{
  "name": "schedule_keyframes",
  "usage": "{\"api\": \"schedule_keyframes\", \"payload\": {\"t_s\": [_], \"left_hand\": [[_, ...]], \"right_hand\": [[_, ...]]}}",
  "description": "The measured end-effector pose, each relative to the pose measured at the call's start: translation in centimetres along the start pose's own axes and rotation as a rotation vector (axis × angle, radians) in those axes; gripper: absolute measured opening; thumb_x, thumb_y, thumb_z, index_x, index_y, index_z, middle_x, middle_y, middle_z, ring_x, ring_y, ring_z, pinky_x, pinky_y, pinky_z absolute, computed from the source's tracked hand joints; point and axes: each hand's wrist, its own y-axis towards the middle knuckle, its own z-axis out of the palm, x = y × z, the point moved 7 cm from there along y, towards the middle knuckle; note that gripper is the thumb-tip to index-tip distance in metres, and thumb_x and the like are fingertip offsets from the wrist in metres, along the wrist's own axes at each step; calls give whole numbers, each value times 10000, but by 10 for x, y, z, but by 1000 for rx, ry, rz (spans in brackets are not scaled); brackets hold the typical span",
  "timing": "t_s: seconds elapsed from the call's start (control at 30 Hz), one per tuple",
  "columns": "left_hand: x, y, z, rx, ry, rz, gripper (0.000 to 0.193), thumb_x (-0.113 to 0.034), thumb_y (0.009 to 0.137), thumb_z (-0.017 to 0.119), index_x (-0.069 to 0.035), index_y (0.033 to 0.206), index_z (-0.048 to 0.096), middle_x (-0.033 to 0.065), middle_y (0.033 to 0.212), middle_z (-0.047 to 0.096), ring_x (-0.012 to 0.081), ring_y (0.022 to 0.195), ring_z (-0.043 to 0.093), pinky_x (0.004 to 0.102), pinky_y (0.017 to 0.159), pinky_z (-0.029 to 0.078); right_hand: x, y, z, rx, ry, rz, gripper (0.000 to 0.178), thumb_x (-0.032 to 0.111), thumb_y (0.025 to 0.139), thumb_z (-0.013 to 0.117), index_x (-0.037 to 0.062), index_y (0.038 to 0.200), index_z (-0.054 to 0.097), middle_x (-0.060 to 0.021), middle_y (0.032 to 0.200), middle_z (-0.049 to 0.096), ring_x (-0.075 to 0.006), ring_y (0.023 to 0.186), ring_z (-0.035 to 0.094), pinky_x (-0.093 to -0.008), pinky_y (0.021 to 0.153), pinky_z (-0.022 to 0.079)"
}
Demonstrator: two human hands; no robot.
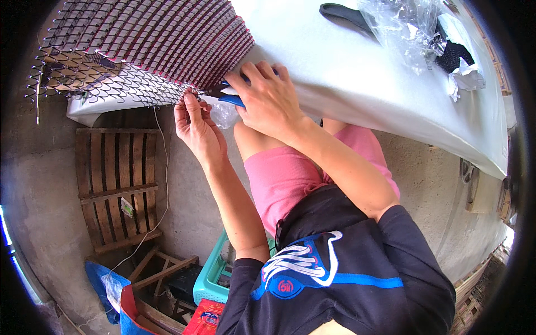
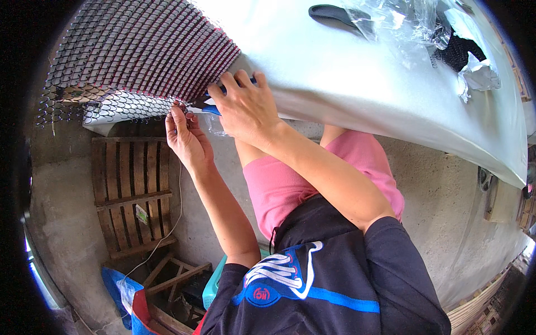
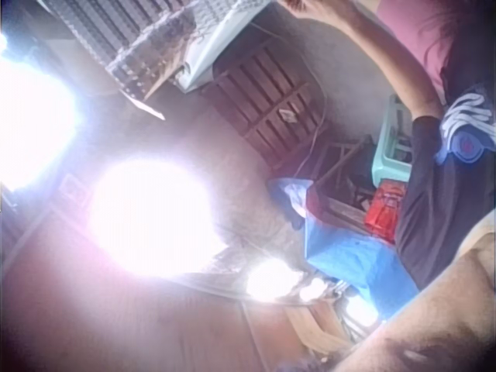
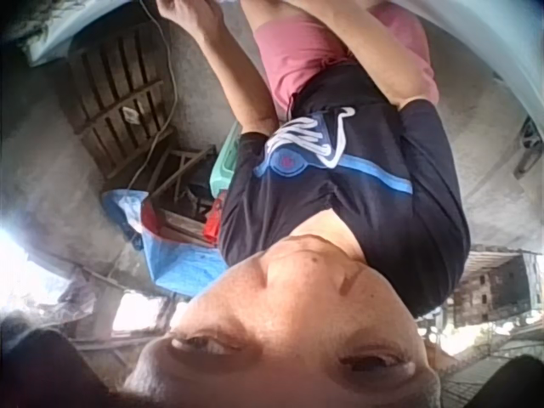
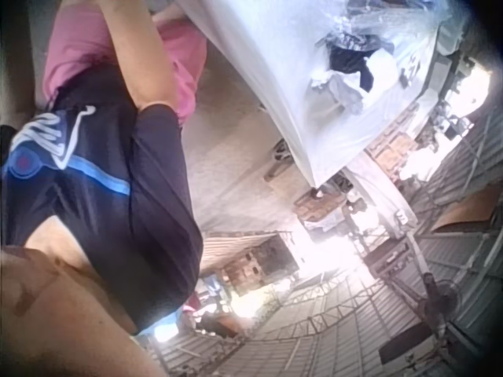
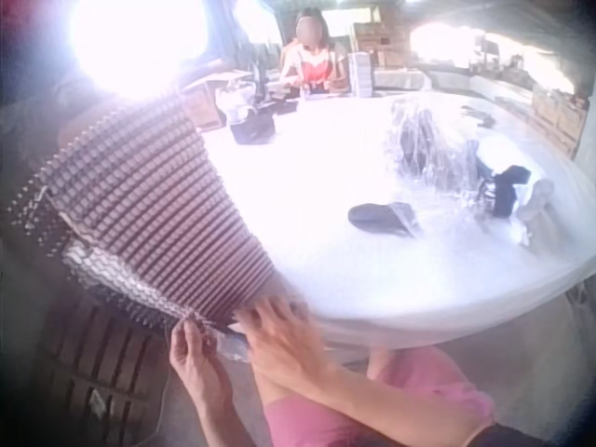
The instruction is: The person assembles spiral notebooks by inserting metal coils through the punched holes of the paper and covers, then using a tool to trim and bend the ends of the wire.
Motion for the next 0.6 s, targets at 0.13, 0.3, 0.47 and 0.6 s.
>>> {"api": "schedule_keyframes", "payload": {"t_s": [0.13, 0.3, 0.47, 0.6], "left_hand": [[-6, 0, 1, -9, 155, 59, 193, -223, 900, 613, -35, 939, 607, -4, 852, 598, 54, 672, 499, 189, 616, 420], [-9, 0, 0, -70, 245, 89, 175, -187, 910, 599, -18, 956, 606, 2, 809, 581, 60, 660, 488, 215, 600, 420], [-8, -3, 1, -29, 147, 53, 231, -226, 910, 598, -10, 990, 617, -3, 817, 578, 54, 666, 488, 178, 616, 407], [-7, -3, 0, -5, 108, 38, 259, -235, 916, 588, 6, 1006, 615, 12, 822, 582, 59, 669, 492, 179, 619, 411]], "right_hand": [[-2, 3, 6, 58, 101, 3, 257, 147, 698, 656, 94, 944, 607, -87, 925, 590, -262, 909, 571, -441, 793, 440], [-19, -1, 19, 263, 135, 135, 287, 173, 686, 676, 93, 950, 601, -86, 932, 593, -272, 936, 573, -459, 806, 442], [-8, -3, -13, -12, 33, -13, 341, 194, 695, 676, 112, 1016, 593, -78, 989, 574, -267, 988, 551, -509, 877, 402], [-3, 4, -10, -50, 22, -33, 360, 195, 695, 677, 120, 1037, 592, -80, 1005, 567, -256, 999, 546, -502, 879, 397]]}}
